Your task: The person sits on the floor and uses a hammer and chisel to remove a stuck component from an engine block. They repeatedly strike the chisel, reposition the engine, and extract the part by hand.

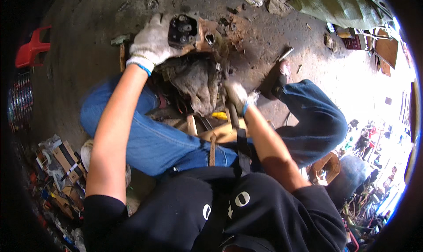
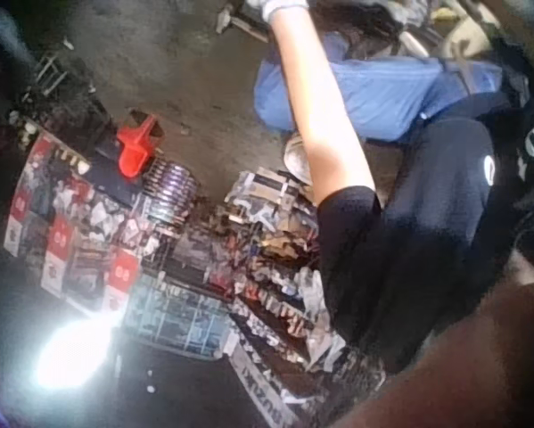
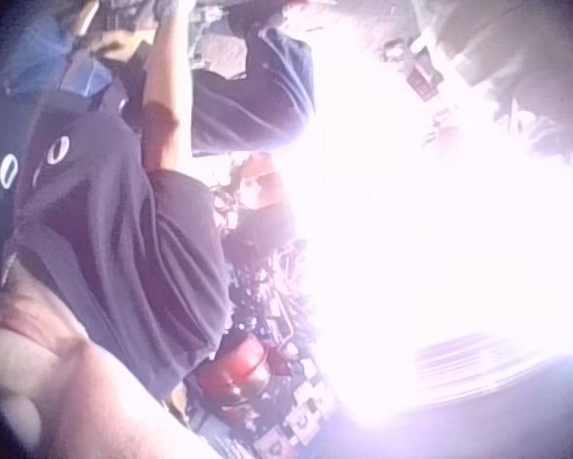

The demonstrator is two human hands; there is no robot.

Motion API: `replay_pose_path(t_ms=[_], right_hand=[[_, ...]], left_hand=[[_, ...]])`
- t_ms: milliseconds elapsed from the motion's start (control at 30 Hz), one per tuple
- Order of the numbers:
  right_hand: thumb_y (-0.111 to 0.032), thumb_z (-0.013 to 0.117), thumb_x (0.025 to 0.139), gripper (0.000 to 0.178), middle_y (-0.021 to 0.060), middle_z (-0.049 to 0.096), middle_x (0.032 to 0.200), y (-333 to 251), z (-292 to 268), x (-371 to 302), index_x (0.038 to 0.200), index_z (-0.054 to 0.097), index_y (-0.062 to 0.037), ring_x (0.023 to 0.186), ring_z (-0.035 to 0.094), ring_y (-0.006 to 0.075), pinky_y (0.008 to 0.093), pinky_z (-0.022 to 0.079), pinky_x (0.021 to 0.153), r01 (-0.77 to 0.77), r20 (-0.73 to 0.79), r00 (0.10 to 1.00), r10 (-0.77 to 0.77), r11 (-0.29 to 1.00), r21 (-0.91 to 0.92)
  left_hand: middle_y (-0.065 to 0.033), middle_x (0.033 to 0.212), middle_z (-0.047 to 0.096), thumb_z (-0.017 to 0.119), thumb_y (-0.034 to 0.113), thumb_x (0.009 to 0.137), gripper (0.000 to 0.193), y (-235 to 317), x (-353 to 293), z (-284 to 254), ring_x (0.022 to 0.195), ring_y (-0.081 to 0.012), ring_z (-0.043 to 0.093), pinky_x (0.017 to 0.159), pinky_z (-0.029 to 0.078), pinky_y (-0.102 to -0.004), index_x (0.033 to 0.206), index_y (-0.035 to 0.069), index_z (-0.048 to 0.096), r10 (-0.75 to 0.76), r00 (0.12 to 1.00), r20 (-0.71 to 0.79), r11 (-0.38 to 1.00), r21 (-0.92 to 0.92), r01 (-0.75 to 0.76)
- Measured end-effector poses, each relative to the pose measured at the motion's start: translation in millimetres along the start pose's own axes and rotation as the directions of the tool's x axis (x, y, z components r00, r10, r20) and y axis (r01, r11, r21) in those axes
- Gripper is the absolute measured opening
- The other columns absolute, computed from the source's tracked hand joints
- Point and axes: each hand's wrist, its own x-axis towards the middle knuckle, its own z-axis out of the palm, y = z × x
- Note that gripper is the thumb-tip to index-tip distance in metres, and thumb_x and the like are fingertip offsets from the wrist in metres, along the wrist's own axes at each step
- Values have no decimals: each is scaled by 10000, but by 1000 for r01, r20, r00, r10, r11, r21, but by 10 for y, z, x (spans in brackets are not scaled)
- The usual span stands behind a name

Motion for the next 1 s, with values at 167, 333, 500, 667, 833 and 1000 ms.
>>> replay_pose_path(t_ms=[167,333,500,667,833,1000], right_hand=[[-466,596,992,453,7,590,662,-139,-308,-301,869,672,-37,560,545,115,282,439,515,186,-130,980,-152,931,315],[-503,564,1029,509,-2,556,685,-953,-767,-702,1019,660,-4,441,494,89,254,455,374,573,-396,802,-448,763,297],[-450,590,1034,435,-3,549,674,-1045,-693,-923,1038,667,-22,425,474,82,247,437,372,619,-384,778,-496,709,339],[-450,579,1039,423,-30,572,672,-816,-508,-861,1096,670,-40,465,471,69,249,395,408,397,-358,860,-364,917,23],[-438,570,1028,401,-13,567,680,-530,-317,-801,1048,704,-62,549,509,76,253,394,476,201,-232,954,-189,979,26],[-474,569,1011,441,9,615,737,-529,-373,-758,1115,682,-60,603,545,98,287,438,538,322,-235,903,-361,928,-188]], left_hand=[[-198,1523,440,897,574,658,1127,-56,-7,79,1344,-390,535,1075,522,-473,1552,151,356,-40,999,-6,999,24,41],[-262,1481,458,893,550,633,1145,-56,-17,64,1357,-429,503,1089,495,-484,1546,116,355,-8,999,-49,1000,-3,8],[-208,1489,459,901,545,652,1126,-17,-3,29,1351,-411,516,1067,518,-476,1549,137,355,-40,999,-19,999,32,40],[-189,1527,428,908,534,653,1108,-4,-24,23,1374,-402,499,1057,530,-477,1547,173,362,-53,998,-24,998,28,54],[-270,1581,355,902,525,632,1200,-1,-36,-12,1405,-443,454,1147,442,-483,1590,129,298,-54,998,24,999,-3,55],[-267,1585,352,899,539,634,1205,18,-25,-40,1413,-439,447,1139,452,-479,1593,134,290,-38,999,17,999,12,38]])
